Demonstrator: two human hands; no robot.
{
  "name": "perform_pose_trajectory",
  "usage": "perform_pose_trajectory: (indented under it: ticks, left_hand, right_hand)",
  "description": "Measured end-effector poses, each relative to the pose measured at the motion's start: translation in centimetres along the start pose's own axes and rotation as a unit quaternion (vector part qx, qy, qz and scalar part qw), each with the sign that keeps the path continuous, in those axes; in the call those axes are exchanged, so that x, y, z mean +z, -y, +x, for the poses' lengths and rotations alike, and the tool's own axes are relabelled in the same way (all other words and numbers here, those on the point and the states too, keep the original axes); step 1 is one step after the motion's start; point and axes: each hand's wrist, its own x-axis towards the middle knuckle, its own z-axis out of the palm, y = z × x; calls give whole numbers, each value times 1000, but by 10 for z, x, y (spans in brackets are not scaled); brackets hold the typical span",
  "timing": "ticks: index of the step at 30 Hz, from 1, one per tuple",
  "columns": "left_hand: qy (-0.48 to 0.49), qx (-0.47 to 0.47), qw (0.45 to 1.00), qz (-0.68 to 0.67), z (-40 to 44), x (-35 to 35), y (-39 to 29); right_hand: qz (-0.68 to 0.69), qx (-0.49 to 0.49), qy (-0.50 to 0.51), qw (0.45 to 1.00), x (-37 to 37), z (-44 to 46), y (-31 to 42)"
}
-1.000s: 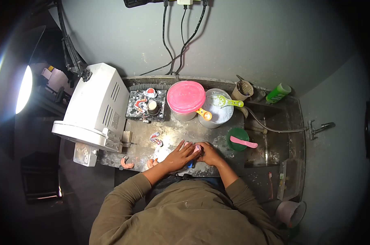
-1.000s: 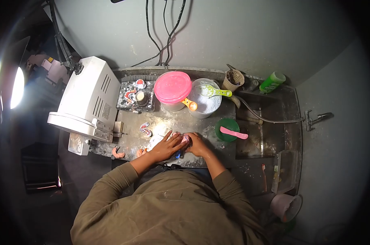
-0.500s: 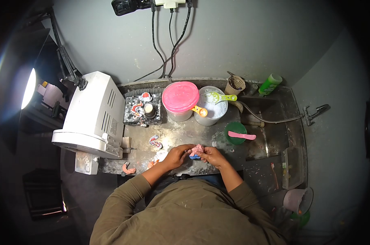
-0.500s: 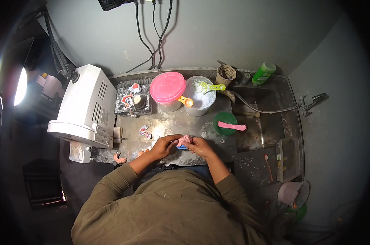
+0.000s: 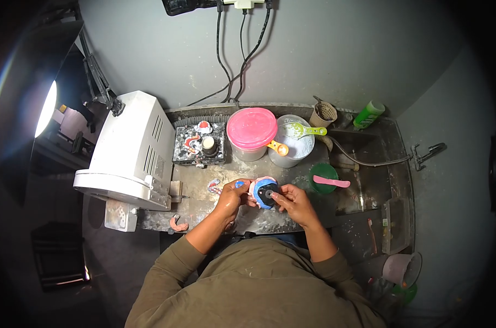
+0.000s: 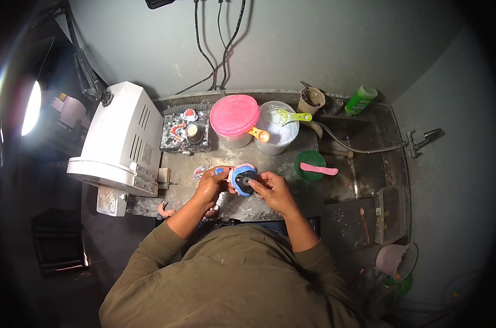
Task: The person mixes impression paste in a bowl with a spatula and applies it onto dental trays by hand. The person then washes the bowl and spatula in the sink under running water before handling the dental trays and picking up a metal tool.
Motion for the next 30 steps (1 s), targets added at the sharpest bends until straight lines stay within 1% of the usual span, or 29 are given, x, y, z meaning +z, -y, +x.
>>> perform_pose_trajectory:
  ticks: [2, 4, 8, 10, 15, 17, 20, 21, 22, 23, 24, 25, 26, 27, 28, 29, 30]
  left_hand:
    - [-7, -12, 1000, -6, -4, 0, -3]
    - [-16, -34, 999, -18, -6, 0, -6]
    - [-33, -57, 998, -25, -13, 9, -21]
    - [-18, -67, 998, 6, -15, 13, -29]
    - [22, -52, 998, -3, -20, 20, -44]
    - [42, -54, 997, 39, -18, 19, -44]
    - [44, -51, 995, 69, -22, 19, -43]
    - [44, -53, 995, 70, -24, 19, -43]
    - [46, -41, 996, 70, -26, 19, -43]
    - [49, -30, 996, 70, -27, 18, -43]
    - [50, -32, 996, 71, -28, 17, -43]
    - [62, -7, 993, 99, -30, 16, -44]
    - [75, 17, 989, 127, -31, 15, -45]
    - [75, 16, 989, 128, -33, 15, -46]
    - [66, 53, 983, 166, -34, 14, -47]
    - [56, 90, 973, 204, -35, 13, -47]
    - [58, 89, 973, 205, -34, 9, -45]
  right_hand:
    - [-12, 3, -11, 1000, 8, 0, 6]
    - [2, -20, -35, 999, 14, -1, 14]
    - [-26, -36, -4, 999, 15, 4, 20]
    - [41, -3, 15, 999, 14, 8, 23]
    - [64, 25, 26, 997, 5, 19, 11]
    - [79, 34, 25, 996, 1, 20, 7]
    - [89, 60, 37, 994, -3, 19, 3]
    - [131, 70, 34, 988, -3, 18, 3]
    - [174, 79, 30, 981, -3, 16, 3]
    - [176, 79, 29, 981, -4, 16, 1]
    - [207, 89, 51, 973, -7, 17, 0]
    - [238, 98, 73, 963, -7, 16, 1]
    - [240, 98, 72, 963, -7, 15, 3]
    - [270, 106, 78, 954, -6, 13, 5]
    - [300, 112, 84, 943, -4, 11, 9]
    - [301, 112, 83, 943, -2, 8, 13]
    - [324, 117, 92, 934, -1, 5, 18]
